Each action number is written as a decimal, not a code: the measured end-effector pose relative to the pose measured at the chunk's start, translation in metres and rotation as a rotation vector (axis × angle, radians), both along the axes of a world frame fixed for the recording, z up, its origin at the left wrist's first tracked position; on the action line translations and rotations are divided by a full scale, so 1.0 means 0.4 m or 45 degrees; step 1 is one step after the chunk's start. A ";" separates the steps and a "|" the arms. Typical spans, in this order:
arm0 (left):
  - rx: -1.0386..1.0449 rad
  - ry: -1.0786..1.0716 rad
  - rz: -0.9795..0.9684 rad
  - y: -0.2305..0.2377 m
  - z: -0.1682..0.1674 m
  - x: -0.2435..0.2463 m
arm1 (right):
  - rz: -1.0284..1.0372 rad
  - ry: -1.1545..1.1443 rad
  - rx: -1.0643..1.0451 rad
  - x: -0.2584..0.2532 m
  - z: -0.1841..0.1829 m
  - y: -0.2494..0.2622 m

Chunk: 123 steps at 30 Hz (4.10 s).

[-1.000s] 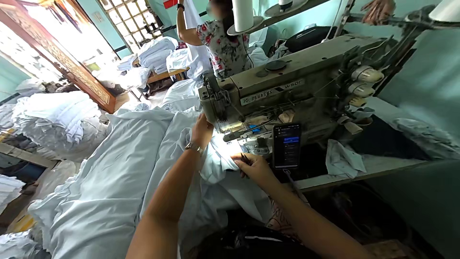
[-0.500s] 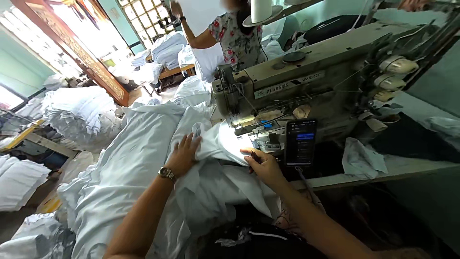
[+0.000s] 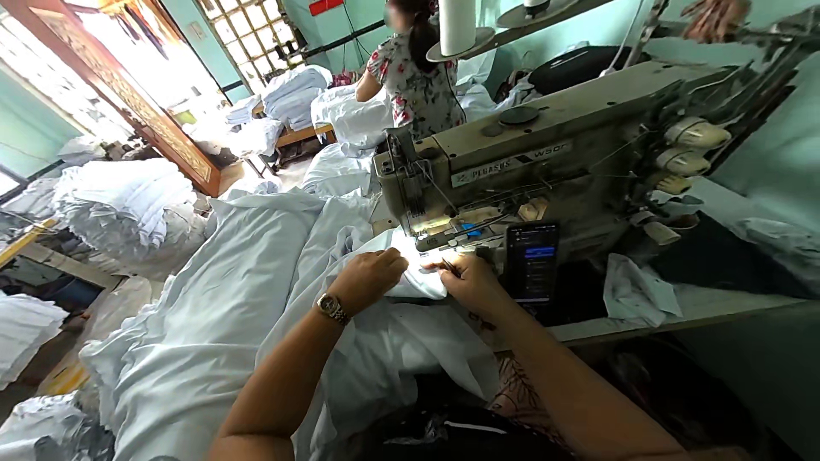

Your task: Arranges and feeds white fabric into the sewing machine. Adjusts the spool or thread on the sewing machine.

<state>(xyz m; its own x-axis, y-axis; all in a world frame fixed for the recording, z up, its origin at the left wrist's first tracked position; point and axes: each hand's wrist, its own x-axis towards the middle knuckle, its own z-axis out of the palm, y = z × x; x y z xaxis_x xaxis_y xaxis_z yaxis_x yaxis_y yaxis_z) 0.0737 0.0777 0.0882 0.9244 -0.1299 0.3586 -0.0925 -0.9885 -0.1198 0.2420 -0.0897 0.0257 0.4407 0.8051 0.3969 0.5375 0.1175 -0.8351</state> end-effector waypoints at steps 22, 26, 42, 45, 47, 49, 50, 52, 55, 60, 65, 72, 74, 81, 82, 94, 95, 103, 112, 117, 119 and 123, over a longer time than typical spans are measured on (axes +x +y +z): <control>-0.412 0.576 -0.119 -0.109 0.188 -0.018 | 0.572 -0.082 0.106 -0.056 0.093 -0.131; -0.551 0.597 -0.123 -0.036 0.288 -0.018 | 0.333 0.013 -0.171 -0.005 0.060 -0.062; -0.226 0.626 0.143 -0.045 0.335 0.006 | 0.404 0.158 -0.214 0.005 0.058 -0.042; -0.152 0.708 0.230 -0.029 0.323 0.018 | 0.439 0.147 -0.210 0.009 0.036 -0.042; -0.190 0.690 0.189 -0.014 0.316 0.021 | 0.470 0.129 -0.200 0.012 0.035 -0.041; -0.322 0.651 0.073 -0.010 0.315 0.015 | 0.447 0.127 -0.215 0.012 0.034 -0.040; -0.409 0.637 -0.009 -0.014 0.316 0.011 | 0.400 0.132 -0.223 0.011 0.032 -0.039; -0.571 0.641 -0.182 -0.033 0.320 0.004 | 0.344 0.154 -0.212 0.002 0.032 -0.046; -0.675 0.718 -0.204 -0.042 0.317 0.006 | 0.380 0.204 -0.124 -0.011 0.022 -0.062; 0.069 0.632 0.303 -0.073 0.264 0.014 | 0.371 0.142 -0.027 -0.008 -0.057 -0.060; -0.049 0.647 0.249 -0.109 0.248 0.013 | 0.350 0.131 0.007 -0.021 -0.064 -0.064; 0.084 0.664 0.332 -0.153 0.237 0.009 | 0.347 0.128 0.030 -0.025 -0.070 -0.060; 0.204 0.636 0.412 -0.151 0.228 0.012 | 0.356 0.124 0.048 -0.027 -0.068 -0.058; 0.095 0.681 0.327 -0.154 0.238 0.007 | 0.334 0.147 -0.004 -0.028 -0.061 -0.060; 0.095 0.701 0.346 -0.164 0.242 0.008 | 0.325 0.144 -0.007 -0.027 -0.059 -0.060; 0.007 0.766 0.307 -0.176 0.231 0.009 | 0.311 0.193 -0.042 -0.034 -0.059 -0.057; 0.025 0.750 0.329 -0.175 0.227 0.006 | 0.310 0.186 -0.030 -0.035 -0.058 -0.056; 0.053 0.757 0.334 -0.171 0.227 0.002 | 0.309 0.176 -0.002 -0.032 -0.058 -0.054; -0.071 0.588 0.260 -0.194 0.193 -0.016 | 0.311 0.178 0.045 -0.034 -0.061 -0.066; -0.246 0.297 0.368 -0.142 0.054 -0.025 | 0.250 0.126 0.094 -0.046 -0.065 -0.094; -0.245 0.345 0.413 -0.119 0.017 -0.025 | 0.202 0.101 0.141 -0.051 -0.065 -0.101; -0.093 0.211 0.295 -0.088 0.008 -0.008 | 0.086 -0.059 0.135 -0.045 -0.069 -0.091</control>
